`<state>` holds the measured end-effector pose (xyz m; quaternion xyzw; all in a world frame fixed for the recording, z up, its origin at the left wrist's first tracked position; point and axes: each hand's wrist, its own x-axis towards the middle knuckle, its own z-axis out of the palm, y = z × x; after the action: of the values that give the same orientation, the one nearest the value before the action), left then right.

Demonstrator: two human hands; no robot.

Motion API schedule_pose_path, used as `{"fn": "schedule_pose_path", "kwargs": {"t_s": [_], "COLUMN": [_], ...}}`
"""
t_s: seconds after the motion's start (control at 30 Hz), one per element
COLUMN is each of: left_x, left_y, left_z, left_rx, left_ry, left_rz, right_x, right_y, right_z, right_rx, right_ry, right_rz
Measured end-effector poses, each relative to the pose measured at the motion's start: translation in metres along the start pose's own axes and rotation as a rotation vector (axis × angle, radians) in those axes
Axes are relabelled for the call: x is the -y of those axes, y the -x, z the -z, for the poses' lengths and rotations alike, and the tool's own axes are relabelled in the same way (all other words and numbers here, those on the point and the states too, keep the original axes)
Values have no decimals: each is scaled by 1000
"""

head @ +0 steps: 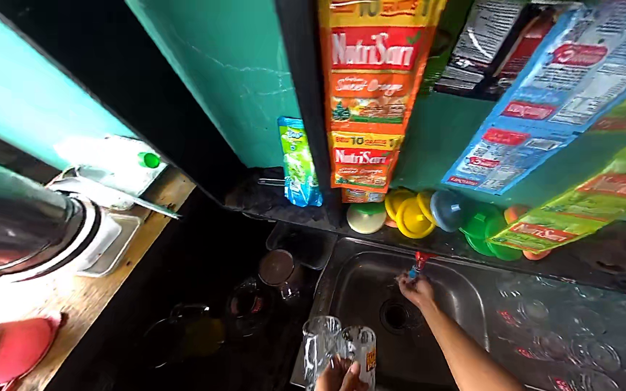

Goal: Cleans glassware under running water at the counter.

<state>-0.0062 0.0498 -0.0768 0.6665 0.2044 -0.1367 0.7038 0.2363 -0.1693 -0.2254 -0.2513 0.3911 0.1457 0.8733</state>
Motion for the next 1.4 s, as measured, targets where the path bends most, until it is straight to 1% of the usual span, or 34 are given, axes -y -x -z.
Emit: {"fn": "schedule_pose_path", "kwargs": {"t_s": [0.07, 0.1, 0.13, 0.17, 0.2, 0.27, 0.3, 0.33, 0.37, 0.43, 0.5, 0.57, 0.63, 0.73, 0.8, 0.9, 1.0, 1.13, 1.23, 1.4], "left_x": [2, 7, 13, 20, 27, 38, 43, 47, 49, 52, 52, 49, 50, 51, 54, 61, 65, 63, 60, 56], "left_y": [-36, -57, -79, -100, -120, -153, -166, -177, -185, -195, -201, -204, -205, -208, -208, -209, -210, -210, -210, -211], "left_z": [-22, -31, -40, -47, -55, -69, -76, -82, -88, -98, -105, -109, -111, -112, -113, -113, -113, -115, -119, -121], "left_rx": [-1, 14, 36, 60, 86, 133, 149, 155, 149, 120, 91, 62, 47, 71, 70, 11, -19, -23, -37, -55], "left_ry": [-11, -37, -65, -82, -95, -117, -129, -141, -156, -175, -181, -178, -185, -218, -288, -384, -435, -465, -463, -460], "left_rz": [10, 7, -8, -25, -42, -84, -107, -127, -142, -160, -168, -180, -200, -221, -232, -239, -249, -268, -269, -284], "right_x": [12, 15, 15, 14, 16, 26, 32, 39, 47, 53, 55, 57, 57, 61, 61, 61, 66, 62, 54, 59], "right_y": [8, 14, 21, 32, 46, 77, 89, 102, 113, 121, 114, 113, 110, 112, 114, 112, 113, 121, 127, 122], "right_z": [0, -2, -7, -13, -17, -22, -25, -31, -38, -55, -63, -68, -66, -65, -65, -64, -64, -66, -71, -66], "right_rx": [45, 38, -30, -112, -140, -26, 50, 99, 135, 101, 69, 74, 81, 124, 163, 210, 247, 268, 228, 256], "right_ry": [280, 424, 554, 683, 790, 961, 1051, 1158, 1296, 1467, 1501, 1522, 1536, 1510, 1439, 1365, 1375, 1250, 1171, 1273], "right_rz": [-63, -49, 40, 205, 404, 758, 872, 924, 927, 922, 860, 748, 752, 763, 743, 716, 703, 677, 671, 701]}}
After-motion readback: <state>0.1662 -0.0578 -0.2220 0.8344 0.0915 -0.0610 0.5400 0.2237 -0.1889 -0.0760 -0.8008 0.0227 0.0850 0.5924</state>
